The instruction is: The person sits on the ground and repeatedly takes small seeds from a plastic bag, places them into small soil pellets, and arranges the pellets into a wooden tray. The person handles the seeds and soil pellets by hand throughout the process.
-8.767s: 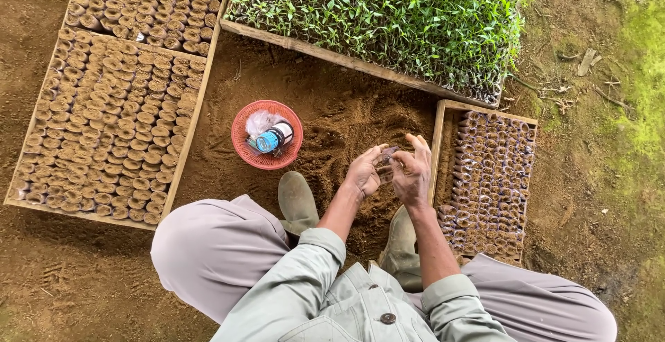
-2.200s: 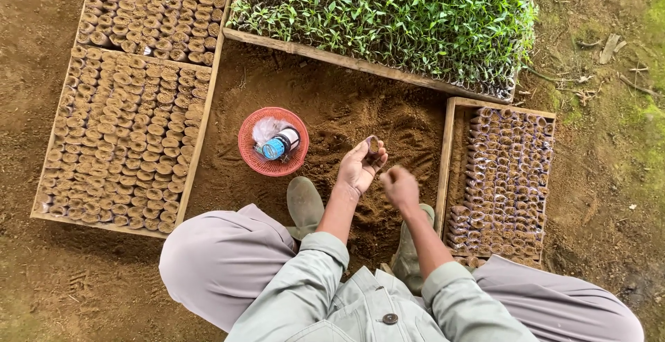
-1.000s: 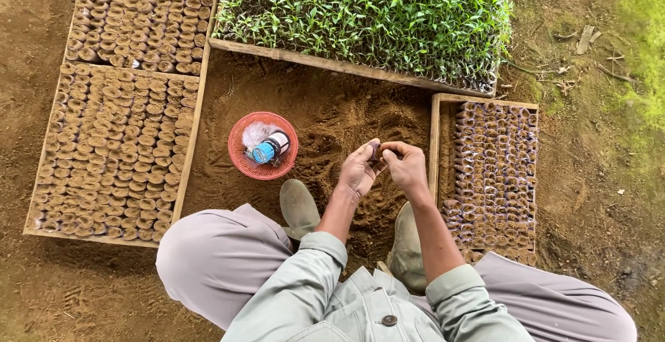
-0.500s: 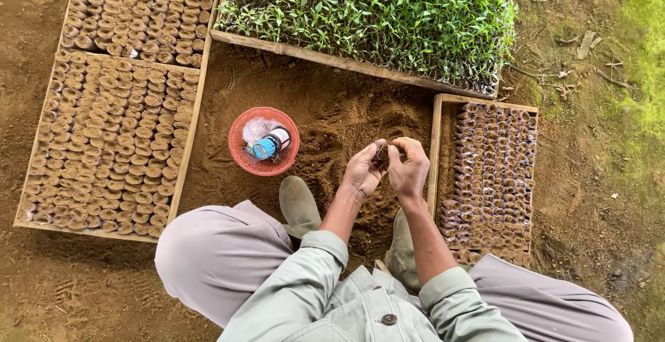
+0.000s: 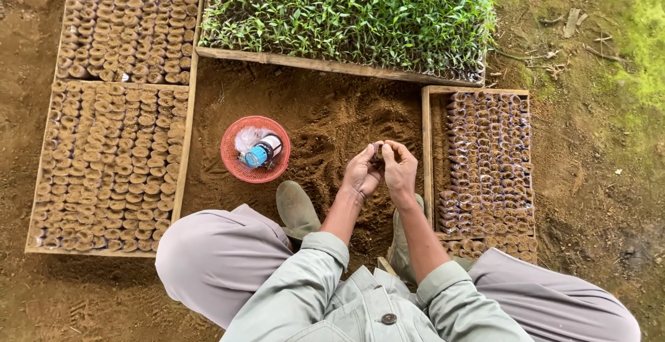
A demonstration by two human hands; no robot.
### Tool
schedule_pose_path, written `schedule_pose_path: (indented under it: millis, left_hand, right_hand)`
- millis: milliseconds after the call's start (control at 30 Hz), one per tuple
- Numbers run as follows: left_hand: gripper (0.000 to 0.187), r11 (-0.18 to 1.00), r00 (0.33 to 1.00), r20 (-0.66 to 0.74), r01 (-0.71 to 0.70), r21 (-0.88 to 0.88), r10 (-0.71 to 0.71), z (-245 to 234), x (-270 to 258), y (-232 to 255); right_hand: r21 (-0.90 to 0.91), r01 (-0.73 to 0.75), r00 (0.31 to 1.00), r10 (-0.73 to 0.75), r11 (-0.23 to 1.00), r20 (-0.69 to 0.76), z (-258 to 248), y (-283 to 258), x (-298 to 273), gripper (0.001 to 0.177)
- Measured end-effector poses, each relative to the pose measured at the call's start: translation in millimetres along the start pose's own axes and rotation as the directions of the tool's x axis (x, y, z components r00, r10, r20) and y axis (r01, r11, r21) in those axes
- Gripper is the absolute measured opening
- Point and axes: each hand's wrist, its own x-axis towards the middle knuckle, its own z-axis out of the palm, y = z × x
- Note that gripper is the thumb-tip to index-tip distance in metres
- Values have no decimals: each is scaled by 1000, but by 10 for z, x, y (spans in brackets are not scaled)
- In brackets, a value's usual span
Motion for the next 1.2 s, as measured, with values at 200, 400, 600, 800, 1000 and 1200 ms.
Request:
schedule_pose_path:
  millis: [200, 400, 600, 800, 1000, 1200]
  left_hand:
    - [26, 997, 1000, -11, -5, 77, 6, 173, -106, -76]
    - [25, 996, 997, -72, 16, 83, -10, 269, -179, -129]
    - [23, 993, 996, -85, 4, 116, 6, 364, -223, -170]
    - [22, 990, 996, -89, 22, 139, -9, 338, -230, -223]
    - [24, 991, 995, -90, 48, 127, -36, 86, -113, -190]
    - [25, 975, 991, -105, 108, 196, -88, -12, -20, -240]
  right_hand:
    - [37, -36, 998, 37, 999, -41, -122, 97, 0, 20]
    - [50, -52, 996, 55, 997, -72, -224, 208, -5, 19]
    - [50, -58, 994, 63, 997, -88, -286, 283, 25, 19]
    - [42, -70, 992, 74, 997, -99, -259, 376, -2, 18]
    - [38, -82, 992, 85, 996, -90, -334, 468, 36, 18]
    - [126, -33, 997, 41, 991, -60, -550, 500, 98, 20]
